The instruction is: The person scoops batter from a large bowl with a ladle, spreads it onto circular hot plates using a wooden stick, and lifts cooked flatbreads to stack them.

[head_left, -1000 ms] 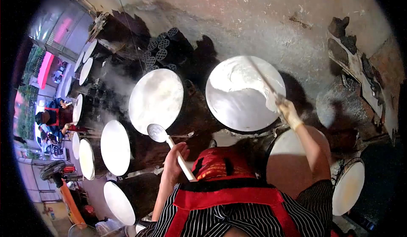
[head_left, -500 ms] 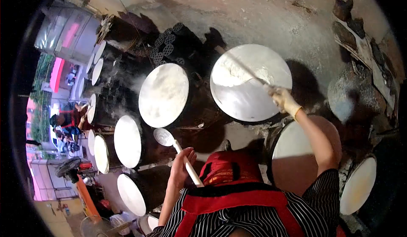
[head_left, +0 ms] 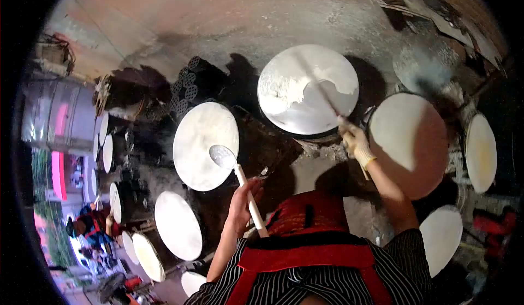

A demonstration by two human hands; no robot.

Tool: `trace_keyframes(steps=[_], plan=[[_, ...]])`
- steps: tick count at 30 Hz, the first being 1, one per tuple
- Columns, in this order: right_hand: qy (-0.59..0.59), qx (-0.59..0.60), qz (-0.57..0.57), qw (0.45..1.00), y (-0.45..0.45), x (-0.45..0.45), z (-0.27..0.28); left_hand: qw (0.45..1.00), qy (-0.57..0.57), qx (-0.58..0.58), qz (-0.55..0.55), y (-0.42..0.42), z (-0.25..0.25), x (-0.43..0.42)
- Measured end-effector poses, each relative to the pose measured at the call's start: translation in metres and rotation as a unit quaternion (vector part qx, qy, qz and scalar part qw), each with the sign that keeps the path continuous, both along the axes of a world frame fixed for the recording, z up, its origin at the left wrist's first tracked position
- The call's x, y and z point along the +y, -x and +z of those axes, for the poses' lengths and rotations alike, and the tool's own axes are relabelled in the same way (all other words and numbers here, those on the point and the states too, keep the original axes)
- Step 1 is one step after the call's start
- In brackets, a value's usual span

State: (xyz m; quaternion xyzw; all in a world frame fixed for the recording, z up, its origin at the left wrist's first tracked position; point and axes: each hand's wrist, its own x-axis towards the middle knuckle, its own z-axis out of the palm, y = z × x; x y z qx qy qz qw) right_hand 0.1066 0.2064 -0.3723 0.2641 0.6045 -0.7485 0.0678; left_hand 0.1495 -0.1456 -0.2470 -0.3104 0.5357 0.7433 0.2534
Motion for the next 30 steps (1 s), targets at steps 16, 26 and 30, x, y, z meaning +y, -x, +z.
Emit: trace_keyframes(steps=[16,26,30], plan=[[-0.062,0.139,-0.051,0.987,0.106,-0.284,-0.042,0.998,0.044,0.028,0.019,-0.088,-0.035,-0.173],[0.153,0.073,-0.194,0.966,0.040,-0.301,-0.020,0.997,0.031,0.057,0.038,-0.104,-0.037,-0.197],[-0.003,-0.028,-0.228,0.973,-0.013,-0.251,-0.038,0.998,0.048,0.033,0.026,-0.091,-0.025,-0.183]])
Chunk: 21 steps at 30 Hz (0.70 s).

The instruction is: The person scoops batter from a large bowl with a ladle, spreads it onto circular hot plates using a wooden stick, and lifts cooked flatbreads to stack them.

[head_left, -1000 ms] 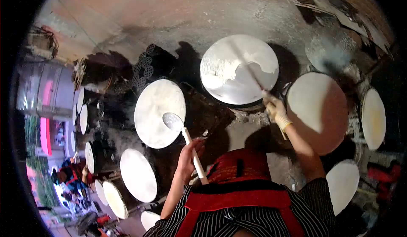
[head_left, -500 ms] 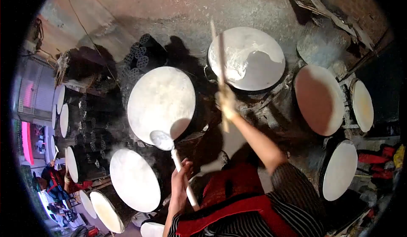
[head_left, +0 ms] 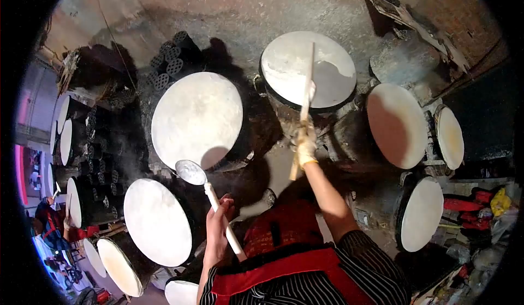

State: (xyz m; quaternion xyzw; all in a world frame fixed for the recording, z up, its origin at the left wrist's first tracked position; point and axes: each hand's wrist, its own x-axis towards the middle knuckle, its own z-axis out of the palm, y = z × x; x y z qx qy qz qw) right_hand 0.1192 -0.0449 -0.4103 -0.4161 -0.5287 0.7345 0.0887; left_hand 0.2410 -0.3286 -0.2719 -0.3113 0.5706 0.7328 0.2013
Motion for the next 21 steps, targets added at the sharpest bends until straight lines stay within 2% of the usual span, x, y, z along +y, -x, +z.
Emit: trace_keyframes(steps=[1,2,5,7,9,10,11,13,15,17,19,20,21], plan=[[-0.008,-0.031,-0.011,0.999,-0.003,0.008,0.009,1.000,-0.007,0.005,-0.006,0.002,0.001,0.001],[0.085,0.013,-0.073,0.994,-0.001,0.014,0.019,1.000,-0.013,0.009,-0.012,0.002,0.001,0.002],[0.186,0.190,-0.039,0.963,0.027,-0.010,0.023,0.999,-0.005,0.022,-0.023,0.004,0.008,0.014],[0.255,0.229,0.070,0.937,0.060,-0.032,0.006,0.999,0.011,0.021,-0.039,0.003,0.012,0.022],[0.130,0.145,0.133,0.972,0.073,-0.055,0.004,0.998,0.013,0.027,-0.050,0.003,0.015,0.029],[0.196,0.091,0.100,0.971,0.069,-0.053,0.002,0.998,0.015,0.030,-0.056,0.004,0.016,0.032],[0.119,0.158,0.102,0.975,0.052,-0.049,-0.001,0.997,0.017,0.033,-0.062,0.005,0.017,0.034],[0.171,0.130,0.065,0.975,0.013,-0.023,0.002,0.997,0.018,0.040,-0.071,0.008,0.018,0.040],[0.187,0.088,0.057,0.977,-0.028,0.014,0.031,0.997,0.011,0.021,-0.069,0.007,0.009,0.041],[0.110,0.110,0.052,0.986,-0.047,0.049,0.032,0.998,0.003,0.019,-0.067,0.007,0.006,0.047],[0.256,0.079,0.021,0.963,-0.034,0.081,0.048,0.997,-0.003,0.030,-0.066,0.008,0.008,0.056],[0.198,0.107,-0.045,0.973,-0.026,0.072,0.061,0.997,-0.012,0.040,-0.068,0.008,0.008,0.062],[0.221,0.147,-0.054,0.963,-0.015,0.072,0.058,0.996,-0.020,0.050,-0.070,0.009,0.007,0.069]])
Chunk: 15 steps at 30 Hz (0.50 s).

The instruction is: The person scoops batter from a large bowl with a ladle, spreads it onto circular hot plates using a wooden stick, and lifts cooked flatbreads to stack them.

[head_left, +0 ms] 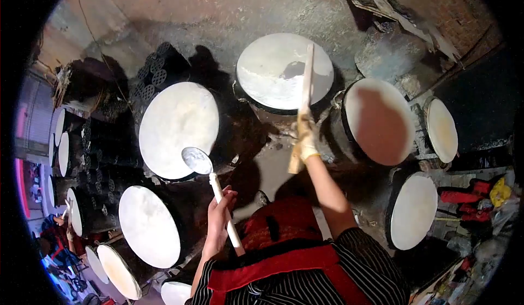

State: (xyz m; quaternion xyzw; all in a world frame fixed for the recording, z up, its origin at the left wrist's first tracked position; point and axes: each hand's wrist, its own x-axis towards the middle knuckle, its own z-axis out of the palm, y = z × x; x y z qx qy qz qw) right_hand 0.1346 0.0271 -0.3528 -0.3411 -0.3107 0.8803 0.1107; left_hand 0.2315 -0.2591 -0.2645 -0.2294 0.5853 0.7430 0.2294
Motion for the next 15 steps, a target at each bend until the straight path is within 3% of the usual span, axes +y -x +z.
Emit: trace_keyframes(steps=[2,3,4,6,8,10,11,12,14,15], plan=[[0.040,0.060,0.126,0.989,0.004,-0.012,-0.001,1.000,0.002,0.003,-0.013,0.006,0.003,0.018],[-0.076,0.002,0.188,0.979,0.001,-0.011,-0.021,1.000,0.014,-0.005,-0.024,0.010,0.005,0.032],[-0.099,-0.057,0.252,0.961,-0.011,-0.003,-0.019,0.999,0.026,-0.012,-0.034,0.012,0.007,0.041],[-0.145,0.012,0.306,0.941,-0.044,0.033,-0.020,0.999,0.035,0.007,-0.027,0.014,0.002,0.058],[-0.037,0.033,0.264,0.963,-0.068,0.087,-0.059,0.999,0.032,0.015,0.000,0.015,-0.001,0.073],[0.040,-0.019,0.235,0.971,-0.070,0.126,-0.067,0.999,0.032,0.006,-0.010,0.013,0.002,0.087],[0.099,0.046,0.283,0.953,-0.061,0.144,-0.087,0.999,0.029,0.008,-0.014,0.014,-0.002,0.095],[0.022,-0.022,0.131,0.991,-0.053,0.118,-0.033,0.999,0.025,0.013,-0.019,0.017,-0.006,0.104],[-0.007,0.012,0.143,0.990,-0.042,0.100,-0.010,0.999,0.041,-0.006,-0.008,0.019,-0.007,0.124],[-0.024,-0.021,0.232,0.972,-0.040,0.105,-0.017,0.999,0.041,-0.013,-0.004,0.020,0.001,0.136]])
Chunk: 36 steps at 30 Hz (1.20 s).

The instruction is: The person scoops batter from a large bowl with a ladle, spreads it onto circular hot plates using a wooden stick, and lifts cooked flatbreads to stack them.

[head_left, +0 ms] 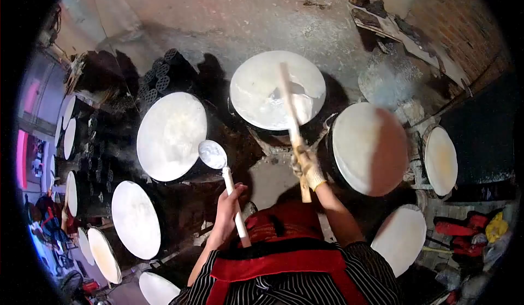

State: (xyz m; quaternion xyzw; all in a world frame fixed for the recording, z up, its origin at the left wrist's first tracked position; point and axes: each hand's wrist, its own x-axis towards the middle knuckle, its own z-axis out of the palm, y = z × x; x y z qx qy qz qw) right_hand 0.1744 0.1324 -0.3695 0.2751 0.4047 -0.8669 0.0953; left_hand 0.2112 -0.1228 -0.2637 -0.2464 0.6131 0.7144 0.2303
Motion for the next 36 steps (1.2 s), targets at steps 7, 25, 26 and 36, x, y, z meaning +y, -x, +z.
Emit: trace_keyframes(steps=[7,25,26,36], plan=[[0.115,0.015,0.009,0.993,0.025,0.086,-0.057,0.999,0.038,0.025,0.030,-0.005,-0.001,0.036],[-0.388,0.078,-0.123,0.910,0.063,-0.049,-0.014,0.997,-0.074,-0.016,-0.012,0.026,0.018,-0.003],[-0.407,0.066,-0.061,0.909,0.073,-0.042,-0.026,0.996,-0.079,-0.014,-0.036,0.027,0.020,-0.004],[-0.204,0.173,-0.217,0.939,0.041,-0.047,-0.051,0.994,-0.099,-0.008,-0.046,0.034,0.005,-0.015]])
